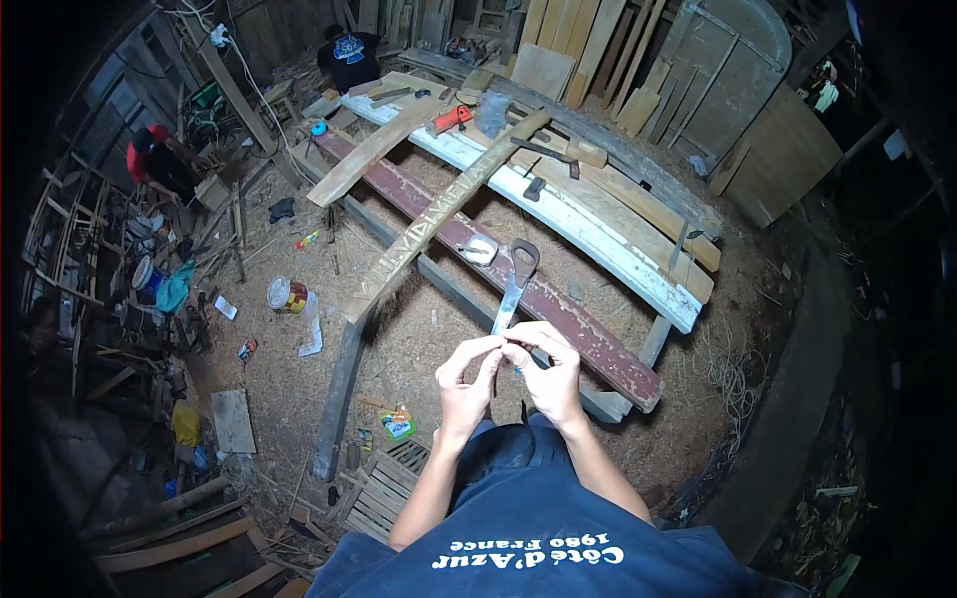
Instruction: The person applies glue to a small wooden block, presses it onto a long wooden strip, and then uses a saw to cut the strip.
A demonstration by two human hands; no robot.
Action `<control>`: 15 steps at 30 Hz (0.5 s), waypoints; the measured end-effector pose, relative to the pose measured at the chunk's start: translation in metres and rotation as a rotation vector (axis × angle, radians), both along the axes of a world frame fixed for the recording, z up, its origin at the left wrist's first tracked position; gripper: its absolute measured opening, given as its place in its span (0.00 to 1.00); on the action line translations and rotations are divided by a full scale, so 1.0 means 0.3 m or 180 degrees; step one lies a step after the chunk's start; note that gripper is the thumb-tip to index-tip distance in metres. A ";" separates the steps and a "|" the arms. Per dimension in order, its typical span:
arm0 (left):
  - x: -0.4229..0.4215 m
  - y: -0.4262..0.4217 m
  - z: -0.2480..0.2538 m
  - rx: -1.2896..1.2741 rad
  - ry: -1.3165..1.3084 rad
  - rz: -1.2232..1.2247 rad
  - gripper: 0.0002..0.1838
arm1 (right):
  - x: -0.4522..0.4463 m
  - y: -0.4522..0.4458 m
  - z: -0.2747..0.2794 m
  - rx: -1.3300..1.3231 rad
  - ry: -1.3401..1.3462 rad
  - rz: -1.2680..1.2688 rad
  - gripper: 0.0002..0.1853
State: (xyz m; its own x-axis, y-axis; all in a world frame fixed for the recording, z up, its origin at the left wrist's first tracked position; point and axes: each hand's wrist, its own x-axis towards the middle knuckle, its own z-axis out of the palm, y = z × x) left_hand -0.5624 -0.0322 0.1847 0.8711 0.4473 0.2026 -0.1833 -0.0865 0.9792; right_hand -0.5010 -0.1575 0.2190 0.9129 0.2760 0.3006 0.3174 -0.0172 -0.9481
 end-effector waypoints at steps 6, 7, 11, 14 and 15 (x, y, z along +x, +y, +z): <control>0.003 0.008 0.020 0.0143 -0.0006 0.0048 0.10 | -0.003 0.005 0.006 -0.0016 0.0166 0.0116 0.09; 0.005 0.013 0.005 0.0204 -0.0063 0.0050 0.10 | -0.003 0.005 0.001 -0.0018 0.0175 0.0093 0.09; 0.008 0.028 -0.028 0.0400 -0.0198 -0.0022 0.10 | -0.018 0.009 -0.028 -0.0048 0.0232 -0.0047 0.09; 0.012 0.045 -0.027 0.0357 -0.0200 -0.0118 0.10 | -0.018 0.021 -0.031 -0.0061 0.0189 -0.0123 0.09; 0.016 0.053 -0.028 0.0353 -0.0202 -0.0131 0.10 | -0.019 0.023 -0.033 -0.0085 0.0132 -0.0140 0.09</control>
State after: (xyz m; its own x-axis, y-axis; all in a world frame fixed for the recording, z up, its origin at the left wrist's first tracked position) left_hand -0.5576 -0.0163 0.1764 0.8721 0.3832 0.3041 -0.2503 -0.1845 0.9504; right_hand -0.5065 -0.1508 0.2092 0.9359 0.2428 0.2553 0.2761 -0.0556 -0.9595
